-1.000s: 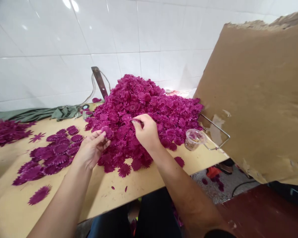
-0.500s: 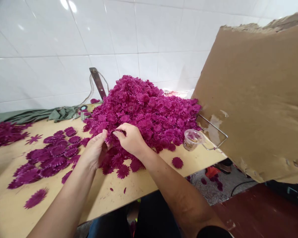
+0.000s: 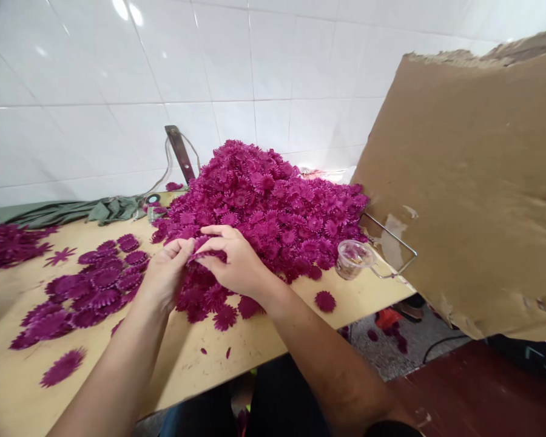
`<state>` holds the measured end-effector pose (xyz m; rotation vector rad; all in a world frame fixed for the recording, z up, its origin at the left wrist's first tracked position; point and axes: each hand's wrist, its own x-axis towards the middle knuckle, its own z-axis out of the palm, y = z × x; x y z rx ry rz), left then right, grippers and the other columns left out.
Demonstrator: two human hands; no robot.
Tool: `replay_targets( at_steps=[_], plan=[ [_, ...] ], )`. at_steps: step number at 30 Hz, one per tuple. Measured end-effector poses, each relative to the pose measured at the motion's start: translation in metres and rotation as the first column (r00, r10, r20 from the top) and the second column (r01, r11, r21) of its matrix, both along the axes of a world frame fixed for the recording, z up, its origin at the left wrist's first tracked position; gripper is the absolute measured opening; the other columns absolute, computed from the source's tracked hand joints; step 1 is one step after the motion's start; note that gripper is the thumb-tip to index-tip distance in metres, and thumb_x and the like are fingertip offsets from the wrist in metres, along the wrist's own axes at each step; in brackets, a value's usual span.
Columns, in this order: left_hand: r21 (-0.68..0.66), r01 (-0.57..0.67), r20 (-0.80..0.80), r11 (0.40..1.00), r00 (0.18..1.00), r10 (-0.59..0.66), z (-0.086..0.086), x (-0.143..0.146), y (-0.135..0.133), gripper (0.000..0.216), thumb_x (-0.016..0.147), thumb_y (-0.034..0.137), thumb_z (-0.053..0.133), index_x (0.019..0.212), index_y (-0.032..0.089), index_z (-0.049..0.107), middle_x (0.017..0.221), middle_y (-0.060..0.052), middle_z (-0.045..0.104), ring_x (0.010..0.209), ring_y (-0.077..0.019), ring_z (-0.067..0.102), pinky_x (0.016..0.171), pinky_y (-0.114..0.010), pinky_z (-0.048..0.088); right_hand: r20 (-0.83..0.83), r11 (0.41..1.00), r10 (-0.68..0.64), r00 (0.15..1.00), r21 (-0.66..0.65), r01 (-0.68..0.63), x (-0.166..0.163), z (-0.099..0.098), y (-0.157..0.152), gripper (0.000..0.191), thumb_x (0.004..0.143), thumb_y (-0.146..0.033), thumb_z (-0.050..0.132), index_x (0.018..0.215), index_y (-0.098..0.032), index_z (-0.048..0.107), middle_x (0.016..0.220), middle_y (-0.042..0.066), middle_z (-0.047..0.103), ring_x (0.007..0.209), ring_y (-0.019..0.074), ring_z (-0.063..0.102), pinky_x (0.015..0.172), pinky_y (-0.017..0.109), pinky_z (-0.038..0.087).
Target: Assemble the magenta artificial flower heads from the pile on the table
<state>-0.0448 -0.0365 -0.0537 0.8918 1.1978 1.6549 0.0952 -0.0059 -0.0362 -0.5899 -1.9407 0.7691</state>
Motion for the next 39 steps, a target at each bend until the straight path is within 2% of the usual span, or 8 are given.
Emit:
replay_targets(
  at_steps=[5, 10, 14, 18, 21, 23, 30, 39],
  plan=[
    [-0.012, -0.028, 0.083, 1.000, 0.996, 0.029, 0.005, 0.001, 0.003, 0.033, 0.053, 0.037, 0.077, 0.056, 0.015, 0.052, 0.045, 0.007, 0.046, 0.042, -0.0046, 0.038, 0.042, -0.017, 0.030, -0.014, 0.994, -0.084, 0.996, 0.076, 0.085, -0.011, 0.000, -0.009, 0.015, 0.079, -0.014, 0.052, 0.075, -0.014, 0.066, 0.078, 0.006, 0.063, 0.076, 0.0133, 0.060, 0.076, 0.028, 0.050],
    [-0.063, -0.416, 0.294, 0.907, 0.861, 0.415, 0.023, -0.028, 0.009, 0.023, 0.065, 0.020, 0.066, 0.054, 0.018, 0.046, 0.046, 0.007, 0.047, 0.042, -0.0053, 0.040, 0.042, -0.016, 0.030, -0.090, 0.973, -0.172, 0.981, 0.143, 0.183, 0.007, 0.005, -0.016, 0.016, 0.081, -0.015, 0.050, 0.077, -0.016, 0.066, 0.081, 0.007, 0.064, 0.080, 0.0150, 0.060, 0.076, 0.030, 0.051],
    [0.005, -0.300, -0.081, 0.954, 0.951, 0.300, 0.018, -0.024, 0.010, 0.017, 0.055, 0.010, 0.070, 0.068, 0.017, 0.060, 0.067, 0.002, 0.060, 0.064, -0.0095, 0.054, 0.060, -0.019, 0.042, 0.001, 0.968, -0.106, 0.994, 0.227, 0.103, 0.011, 0.002, -0.010, 0.019, 0.079, -0.009, 0.050, 0.074, -0.018, 0.065, 0.085, 0.006, 0.066, 0.086, 0.0158, 0.060, 0.084, 0.033, 0.049],
    [0.035, -0.113, -0.318, 0.993, 0.941, 0.118, 0.012, -0.006, 0.005, 0.029, 0.053, 0.011, 0.072, 0.081, 0.018, 0.067, 0.087, -0.003, 0.066, 0.089, -0.0163, 0.058, 0.082, -0.025, 0.042, 0.113, 0.942, -0.082, 0.990, 0.332, 0.040, 0.004, -0.009, -0.004, 0.024, 0.077, -0.003, 0.045, 0.077, -0.017, 0.064, 0.088, 0.007, 0.065, 0.089, 0.0170, 0.056, 0.084, 0.034, 0.048],
    [-0.102, 0.252, -0.246, 0.962, 0.931, -0.270, 0.012, -0.002, -0.003, 0.026, 0.057, 0.027, 0.075, 0.081, 0.017, 0.069, 0.080, -0.005, 0.069, 0.083, -0.0188, 0.061, 0.080, -0.029, 0.045, 0.127, 0.935, -0.063, 0.990, 0.355, 0.014, 0.004, -0.013, -0.002, 0.023, 0.077, -0.004, 0.045, 0.078, -0.018, 0.064, 0.088, 0.007, 0.063, 0.088, 0.0174, 0.054, 0.083, 0.035, 0.047],
    [-0.130, 0.370, -0.111, 0.920, 0.917, -0.384, 0.012, -0.004, -0.007, 0.032, 0.056, 0.034, 0.076, 0.083, 0.017, 0.070, 0.076, -0.005, 0.069, 0.076, -0.0176, 0.062, 0.074, -0.028, 0.048, 0.112, 0.946, -0.048, 0.993, 0.323, 0.010, 0.005, -0.013, -0.002, 0.020, 0.078, -0.008, 0.047, 0.078, -0.017, 0.065, 0.090, 0.008, 0.060, 0.090, 0.0175, 0.052, 0.085, 0.035, 0.046],
    [-0.151, 0.396, 0.125, 0.906, 0.916, -0.380, 0.008, 0.000, -0.010, 0.043, 0.047, 0.036, 0.082, 0.083, 0.016, 0.070, 0.073, -0.005, 0.069, 0.067, -0.0130, 0.062, 0.063, -0.022, 0.049, 0.072, 0.992, 0.009, 0.997, 0.124, -0.018, 0.012, -0.010, 0.000, 0.014, 0.077, -0.012, 0.054, 0.080, -0.019, 0.066, 0.102, 0.008, 0.053, 0.104, 0.0180, 0.050, 0.095, 0.039, 0.042],
    [-0.187, 0.143, 0.290, 0.972, 0.953, -0.084, 0.009, 0.010, -0.006, 0.011, 0.060, 0.015, 0.072, 0.066, 0.015, 0.063, 0.057, 0.003, 0.060, 0.048, -0.0052, 0.051, 0.049, -0.016, 0.043, -0.115, 0.996, 0.059, 0.992, -0.060, -0.067, 0.010, -0.016, 0.001, 0.014, 0.078, -0.013, 0.054, 0.082, -0.020, 0.066, 0.104, 0.008, 0.054, 0.105, 0.0148, 0.053, 0.095, 0.033, 0.045]
  ],
)
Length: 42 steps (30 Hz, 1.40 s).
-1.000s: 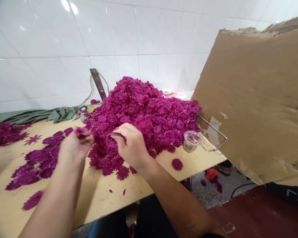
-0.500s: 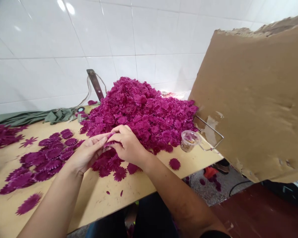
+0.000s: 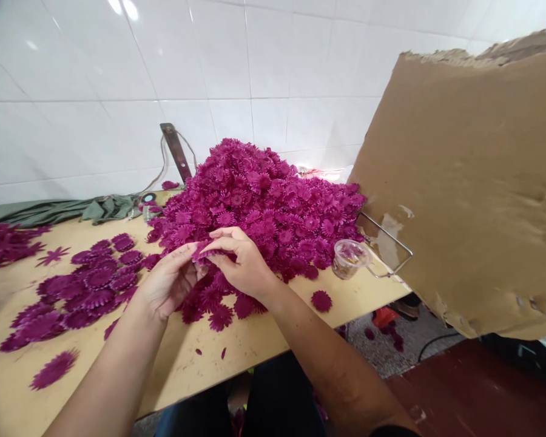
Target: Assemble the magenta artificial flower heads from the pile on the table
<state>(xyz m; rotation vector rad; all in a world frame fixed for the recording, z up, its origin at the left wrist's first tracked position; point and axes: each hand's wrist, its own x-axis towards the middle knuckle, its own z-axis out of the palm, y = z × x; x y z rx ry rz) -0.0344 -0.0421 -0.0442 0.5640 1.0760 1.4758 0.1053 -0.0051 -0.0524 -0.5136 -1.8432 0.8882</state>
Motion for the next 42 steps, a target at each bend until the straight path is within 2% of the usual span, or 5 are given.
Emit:
replay_targets(
  at_steps=[9, 18, 27, 34, 42],
  plan=[
    [0.103, 0.194, -0.065, 0.976, 0.980, -0.188, -0.005, 0.000, -0.008, 0.037, 0.045, 0.027, 0.083, 0.077, 0.015, 0.068, 0.066, 0.000, 0.066, 0.060, -0.0083, 0.058, 0.058, -0.018, 0.048, -0.018, 0.997, -0.068, 0.997, -0.039, 0.068, -0.004, -0.002, 0.001, 0.013, 0.078, -0.014, 0.051, 0.080, -0.016, 0.064, 0.087, 0.006, 0.060, 0.088, 0.0139, 0.058, 0.085, 0.031, 0.048],
    [0.125, 0.033, -0.267, 0.992, 0.964, 0.001, -0.004, -0.005, -0.002, 0.029, 0.037, 0.022, 0.083, 0.059, 0.014, 0.066, 0.052, 0.001, 0.061, 0.047, -0.0070, 0.050, 0.047, -0.018, 0.039, -0.052, 0.992, -0.005, 0.999, -0.124, -0.001, 0.004, 0.007, -0.006, 0.009, 0.076, -0.021, 0.058, 0.081, -0.019, 0.066, 0.103, 0.007, 0.057, 0.100, 0.0150, 0.056, 0.088, 0.031, 0.048],
    [0.054, 0.067, -0.456, 0.996, 0.890, -0.035, -0.006, -0.018, 0.013, 0.031, 0.046, 0.034, 0.079, 0.047, 0.014, 0.054, 0.038, 0.003, 0.049, 0.036, -0.0037, 0.036, 0.037, -0.016, 0.025, 0.009, 0.960, -0.030, 0.999, -0.279, 0.032, -0.004, 0.000, 0.002, 0.010, 0.074, -0.020, 0.059, 0.079, -0.014, 0.066, 0.098, 0.010, 0.063, 0.093, 0.0148, 0.060, 0.088, 0.032, 0.048],
    [0.053, 0.059, -0.315, 0.997, 0.948, -0.040, -0.003, -0.016, 0.018, 0.044, 0.067, 0.042, 0.066, 0.044, 0.017, 0.040, 0.033, 0.009, 0.029, 0.030, -0.0022, 0.022, 0.033, -0.016, 0.018, 0.017, 0.952, -0.056, 0.998, -0.301, 0.058, -0.012, 0.001, 0.005, 0.012, 0.073, -0.019, 0.060, 0.081, -0.013, 0.066, 0.098, 0.010, 0.064, 0.093, 0.0154, 0.061, 0.091, 0.033, 0.047],
    [0.087, 0.002, -0.466, 0.996, 0.884, 0.039, -0.003, -0.011, 0.016, 0.048, 0.056, 0.058, 0.068, 0.045, 0.017, 0.045, 0.037, 0.005, 0.042, 0.036, -0.0054, 0.035, 0.037, -0.019, 0.030, 0.062, 0.985, -0.007, 0.998, -0.174, 0.018, -0.018, 0.002, -0.002, 0.010, 0.074, -0.018, 0.059, 0.078, -0.012, 0.067, 0.106, 0.013, 0.059, 0.096, 0.0156, 0.060, 0.082, 0.028, 0.051]
  ],
)
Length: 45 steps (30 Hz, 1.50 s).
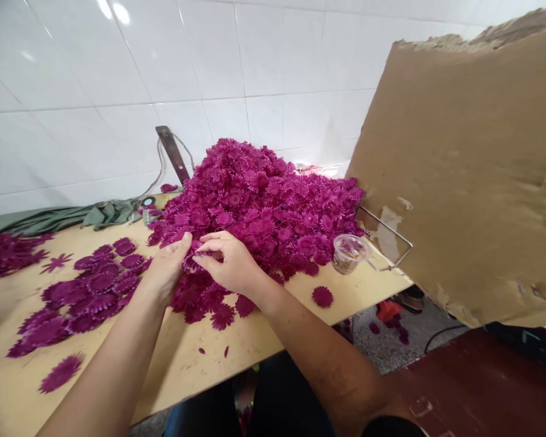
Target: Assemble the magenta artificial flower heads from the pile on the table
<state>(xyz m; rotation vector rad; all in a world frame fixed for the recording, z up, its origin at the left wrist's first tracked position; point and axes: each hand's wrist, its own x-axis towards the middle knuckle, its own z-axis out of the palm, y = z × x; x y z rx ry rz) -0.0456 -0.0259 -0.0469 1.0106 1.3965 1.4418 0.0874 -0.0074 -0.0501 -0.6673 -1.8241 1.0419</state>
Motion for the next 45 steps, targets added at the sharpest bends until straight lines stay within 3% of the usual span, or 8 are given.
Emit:
replay_targets(
  at_steps=[5, 9, 16, 24, 31, 36, 40, 45],
  plan=[
    [-0.041, 0.138, 0.118, 0.990, 0.984, -0.132, 0.003, 0.006, -0.010, 0.045, 0.048, 0.056, 0.073, 0.055, 0.017, 0.053, 0.046, 0.006, 0.047, 0.043, -0.0068, 0.042, 0.045, -0.020, 0.040, -0.009, 0.963, -0.213, 0.977, 0.166, 0.211, -0.004, -0.006, 0.002, 0.016, 0.077, -0.014, 0.052, 0.081, -0.012, 0.067, 0.089, 0.010, 0.066, 0.085, 0.0159, 0.061, 0.084, 0.032, 0.048],
    [0.006, 0.160, 0.161, 0.987, 0.974, -0.159, 0.005, 0.007, -0.013, 0.042, 0.037, 0.041, 0.082, 0.060, 0.015, 0.058, 0.051, 0.005, 0.054, 0.048, -0.0063, 0.047, 0.048, -0.018, 0.040, -0.091, 0.986, -0.167, 0.982, 0.008, 0.169, 0.001, -0.003, 0.006, 0.014, 0.075, -0.015, 0.054, 0.080, -0.014, 0.067, 0.086, 0.007, 0.068, 0.082, 0.0148, 0.062, 0.083, 0.031, 0.048],
    [-0.013, 0.064, 0.038, 0.998, 0.997, -0.063, -0.002, 0.010, -0.007, 0.045, 0.044, 0.051, 0.076, 0.047, 0.015, 0.048, 0.036, 0.008, 0.038, 0.035, -0.0027, 0.028, 0.037, -0.018, 0.019, -0.175, 0.951, 0.086, 0.981, -0.280, -0.133, 0.009, 0.010, 0.006, 0.010, 0.070, -0.017, 0.058, 0.074, -0.014, 0.066, 0.076, 0.003, 0.067, 0.077, 0.0133, 0.061, 0.079, 0.030, 0.048],
    [0.027, 0.158, 0.101, 0.987, 0.982, -0.160, 0.003, 0.012, -0.011, 0.039, 0.041, 0.042, 0.080, 0.057, 0.015, 0.056, 0.050, 0.004, 0.053, 0.049, -0.0065, 0.044, 0.050, -0.019, 0.035, -0.212, 0.934, -0.192, 0.958, -0.339, 0.112, 0.005, 0.004, 0.019, 0.012, 0.071, -0.019, 0.055, 0.061, -0.014, 0.059, 0.054, -0.004, 0.053, 0.053, 0.0072, 0.046, 0.058, 0.024, 0.041],
    [-0.005, 0.081, 0.018, 0.997, 0.997, -0.081, 0.001, 0.011, -0.008, 0.033, 0.042, 0.033, 0.075, 0.044, 0.016, 0.047, 0.039, 0.007, 0.041, 0.040, -0.0044, 0.031, 0.043, -0.019, 0.022, -0.206, 0.927, -0.226, 0.952, -0.345, 0.146, 0.013, 0.013, 0.019, 0.007, 0.068, -0.018, 0.059, 0.068, -0.014, 0.064, 0.066, -0.001, 0.062, 0.064, 0.0096, 0.054, 0.070, 0.026, 0.044],
    [-0.062, 0.068, -0.011, 0.996, 0.998, -0.069, 0.001, 0.012, -0.004, 0.036, 0.049, 0.038, 0.072, 0.045, 0.017, 0.044, 0.038, 0.007, 0.039, 0.037, -0.0037, 0.028, 0.041, -0.019, 0.019, -0.213, 0.930, -0.045, 0.976, -0.366, -0.036, 0.012, 0.014, 0.014, 0.009, 0.066, -0.017, 0.062, 0.072, -0.015, 0.067, 0.072, 0.000, 0.064, 0.071, 0.0104, 0.057, 0.076, 0.027, 0.045],
    [0.015, 0.067, -0.032, 0.998, 0.997, -0.066, 0.003, 0.013, -0.004, 0.036, 0.051, 0.041, 0.072, 0.049, 0.017, 0.046, 0.040, 0.008, 0.040, 0.039, -0.0038, 0.029, 0.041, -0.018, 0.021, -0.267, 0.875, 0.121, 0.956, -0.426, -0.229, 0.003, 0.007, 0.016, 0.006, 0.063, -0.020, 0.066, 0.065, -0.014, 0.065, 0.062, -0.002, 0.062, 0.063, 0.0094, 0.055, 0.071, 0.027, 0.046],
    [0.042, 0.109, -0.048, 0.993, 0.993, -0.107, 0.000, 0.007, -0.012, 0.033, 0.047, 0.040, 0.076, 0.057, 0.015, 0.056, 0.046, 0.005, 0.050, 0.046, -0.0057, 0.040, 0.047, -0.019, 0.032, -0.361, 0.875, -0.203, 0.910, -0.484, 0.003, 0.008, 0.003, 0.036, 0.010, 0.065, -0.021, 0.066, 0.061, -0.014, 0.061, 0.054, -0.004, 0.058, 0.053, 0.0065, 0.050, 0.069, 0.027, 0.047]
  ],
)
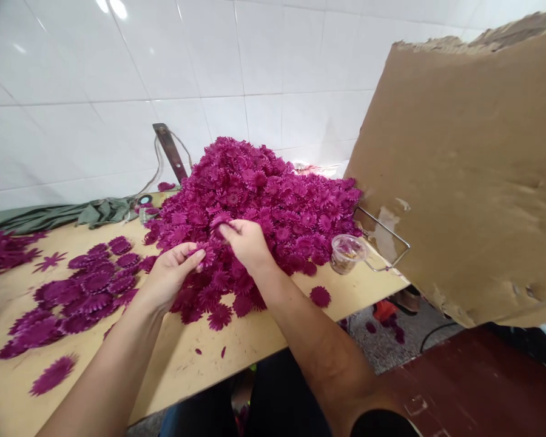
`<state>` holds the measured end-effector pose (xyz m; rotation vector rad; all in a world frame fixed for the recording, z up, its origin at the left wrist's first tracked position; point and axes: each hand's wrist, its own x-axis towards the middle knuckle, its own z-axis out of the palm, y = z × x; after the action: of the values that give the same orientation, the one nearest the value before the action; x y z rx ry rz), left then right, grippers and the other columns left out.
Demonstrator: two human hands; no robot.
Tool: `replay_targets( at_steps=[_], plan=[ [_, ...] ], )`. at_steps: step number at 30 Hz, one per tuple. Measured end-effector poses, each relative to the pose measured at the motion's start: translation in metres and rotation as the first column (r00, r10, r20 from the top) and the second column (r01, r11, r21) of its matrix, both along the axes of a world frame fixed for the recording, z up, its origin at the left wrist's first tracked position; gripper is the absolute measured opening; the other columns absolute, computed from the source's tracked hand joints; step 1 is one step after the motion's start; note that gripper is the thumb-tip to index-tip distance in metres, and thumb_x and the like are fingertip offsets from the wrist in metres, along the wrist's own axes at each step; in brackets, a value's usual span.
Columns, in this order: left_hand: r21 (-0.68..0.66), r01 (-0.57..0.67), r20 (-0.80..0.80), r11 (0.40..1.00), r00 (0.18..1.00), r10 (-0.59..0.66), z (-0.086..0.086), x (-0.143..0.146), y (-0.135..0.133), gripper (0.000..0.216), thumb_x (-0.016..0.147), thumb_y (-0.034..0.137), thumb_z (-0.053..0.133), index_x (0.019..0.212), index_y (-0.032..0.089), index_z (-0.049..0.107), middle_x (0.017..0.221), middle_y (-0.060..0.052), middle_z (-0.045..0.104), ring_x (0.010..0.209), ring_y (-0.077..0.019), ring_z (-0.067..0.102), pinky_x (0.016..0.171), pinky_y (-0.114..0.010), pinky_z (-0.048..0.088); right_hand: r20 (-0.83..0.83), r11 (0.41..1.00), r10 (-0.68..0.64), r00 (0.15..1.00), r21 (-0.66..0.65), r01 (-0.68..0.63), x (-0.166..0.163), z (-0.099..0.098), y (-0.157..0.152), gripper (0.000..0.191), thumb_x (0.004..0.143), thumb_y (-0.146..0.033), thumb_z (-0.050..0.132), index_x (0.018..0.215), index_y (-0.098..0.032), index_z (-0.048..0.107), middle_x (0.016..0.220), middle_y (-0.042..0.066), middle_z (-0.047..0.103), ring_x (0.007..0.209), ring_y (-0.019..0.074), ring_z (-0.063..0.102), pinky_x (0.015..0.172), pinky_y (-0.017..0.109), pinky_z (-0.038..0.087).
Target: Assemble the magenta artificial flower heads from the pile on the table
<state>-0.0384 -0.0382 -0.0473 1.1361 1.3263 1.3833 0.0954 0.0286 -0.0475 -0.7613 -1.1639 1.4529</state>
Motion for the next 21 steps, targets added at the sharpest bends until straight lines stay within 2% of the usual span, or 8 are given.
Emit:
replay_targets(
  at_steps=[2, 4, 6, 9, 13, 17, 19, 21],
  plan=[
    [0.018, -0.030, 0.021, 0.999, 0.999, 0.030, -0.002, -0.004, -0.003, 0.033, 0.046, 0.038, 0.077, 0.058, 0.015, 0.057, 0.048, 0.005, 0.052, 0.047, -0.0063, 0.043, 0.050, -0.019, 0.034, -0.044, 0.992, -0.115, 0.992, -0.052, 0.113, 0.009, 0.002, 0.008, 0.009, 0.064, -0.018, 0.067, 0.061, -0.015, 0.059, 0.056, -0.004, 0.058, 0.055, 0.0064, 0.052, 0.072, 0.027, 0.048],
    [0.015, -0.056, 0.054, 0.998, 0.997, 0.055, -0.004, -0.007, -0.004, 0.034, 0.043, 0.037, 0.079, 0.060, 0.016, 0.059, 0.050, 0.005, 0.054, 0.048, -0.0065, 0.044, 0.051, -0.020, 0.036, -0.044, 0.992, -0.108, 0.993, -0.074, 0.105, 0.016, 0.004, 0.011, 0.010, 0.061, -0.018, 0.069, 0.061, -0.016, 0.059, 0.057, -0.005, 0.059, 0.058, 0.0065, 0.054, 0.074, 0.027, 0.049],
    [-0.004, -0.065, 0.065, 0.998, 0.996, 0.065, -0.004, -0.006, -0.003, 0.035, 0.042, 0.038, 0.079, 0.060, 0.016, 0.059, 0.050, 0.005, 0.053, 0.047, -0.0065, 0.043, 0.050, -0.020, 0.035, 0.022, 0.999, 0.016, 1.000, -0.039, -0.015, 0.020, 0.005, 0.006, 0.013, 0.058, -0.020, 0.072, 0.063, -0.016, 0.061, 0.060, -0.004, 0.060, 0.059, 0.0071, 0.054, 0.073, 0.028, 0.049],
    [-0.026, -0.080, 0.005, 0.996, 0.997, 0.080, -0.002, 0.000, 0.000, 0.036, 0.046, 0.043, 0.076, 0.049, 0.016, 0.052, 0.043, 0.005, 0.048, 0.042, -0.0054, 0.036, 0.044, -0.020, 0.028, 0.140, 0.975, 0.207, 0.968, 0.049, -0.216, 0.016, 0.007, -0.009, 0.013, 0.058, -0.022, 0.071, 0.067, -0.015, 0.064, 0.066, -0.002, 0.063, 0.064, 0.0087, 0.056, 0.074, 0.028, 0.049],
    [-0.062, -0.106, 0.014, 0.992, 0.994, 0.107, 0.002, 0.007, 0.006, 0.046, 0.046, 0.051, 0.074, 0.044, 0.017, 0.043, 0.037, 0.008, 0.037, 0.038, -0.0037, 0.027, 0.041, -0.020, 0.020, 0.260, 0.926, 0.285, 0.923, 0.173, -0.335, 0.005, 0.007, -0.024, 0.003, 0.066, -0.014, 0.061, 0.067, -0.014, 0.065, 0.071, 0.000, 0.064, 0.071, 0.0100, 0.057, 0.076, 0.027, 0.046],
    [-0.128, -0.125, 0.103, 0.984, 0.985, 0.139, 0.000, 0.009, 0.008, 0.051, 0.040, 0.058, 0.075, 0.051, 0.017, 0.045, 0.040, 0.009, 0.037, 0.039, -0.0043, 0.030, 0.042, -0.020, 0.022, 0.393, 0.926, 0.143, 0.908, 0.270, -0.263, -0.005, 0.001, -0.027, 0.010, 0.071, -0.014, 0.057, 0.066, -0.013, 0.065, 0.066, 0.001, 0.063, 0.064, 0.0105, 0.055, 0.069, 0.026, 0.045],
    [-0.164, -0.101, 0.121, 0.981, 0.985, 0.122, -0.002, 0.010, 0.008, 0.053, 0.042, 0.060, 0.073, 0.052, 0.017, 0.044, 0.040, 0.009, 0.037, 0.038, -0.0040, 0.030, 0.041, -0.020, 0.022, 0.413, 0.936, 0.045, 0.909, 0.301, -0.183, -0.010, -0.002, -0.028, 0.012, 0.072, -0.015, 0.055, 0.067, -0.013, 0.065, 0.065, 0.001, 0.063, 0.062, 0.0106, 0.053, 0.066, 0.026, 0.043],
    [-0.163, -0.066, 0.157, 0.984, 0.983, 0.091, -0.004, 0.011, 0.008, 0.053, 0.043, 0.061, 0.073, 0.054, 0.017, 0.044, 0.040, 0.009, 0.038, 0.037, -0.0036, 0.029, 0.040, -0.020, 0.022, 0.398, 0.940, 0.014, 0.917, 0.308, -0.148, -0.013, -0.004, -0.027, 0.012, 0.073, -0.016, 0.055, 0.068, -0.013, 0.065, 0.066, 0.001, 0.063, 0.063, 0.0111, 0.054, 0.067, 0.026, 0.043]
  ],
)
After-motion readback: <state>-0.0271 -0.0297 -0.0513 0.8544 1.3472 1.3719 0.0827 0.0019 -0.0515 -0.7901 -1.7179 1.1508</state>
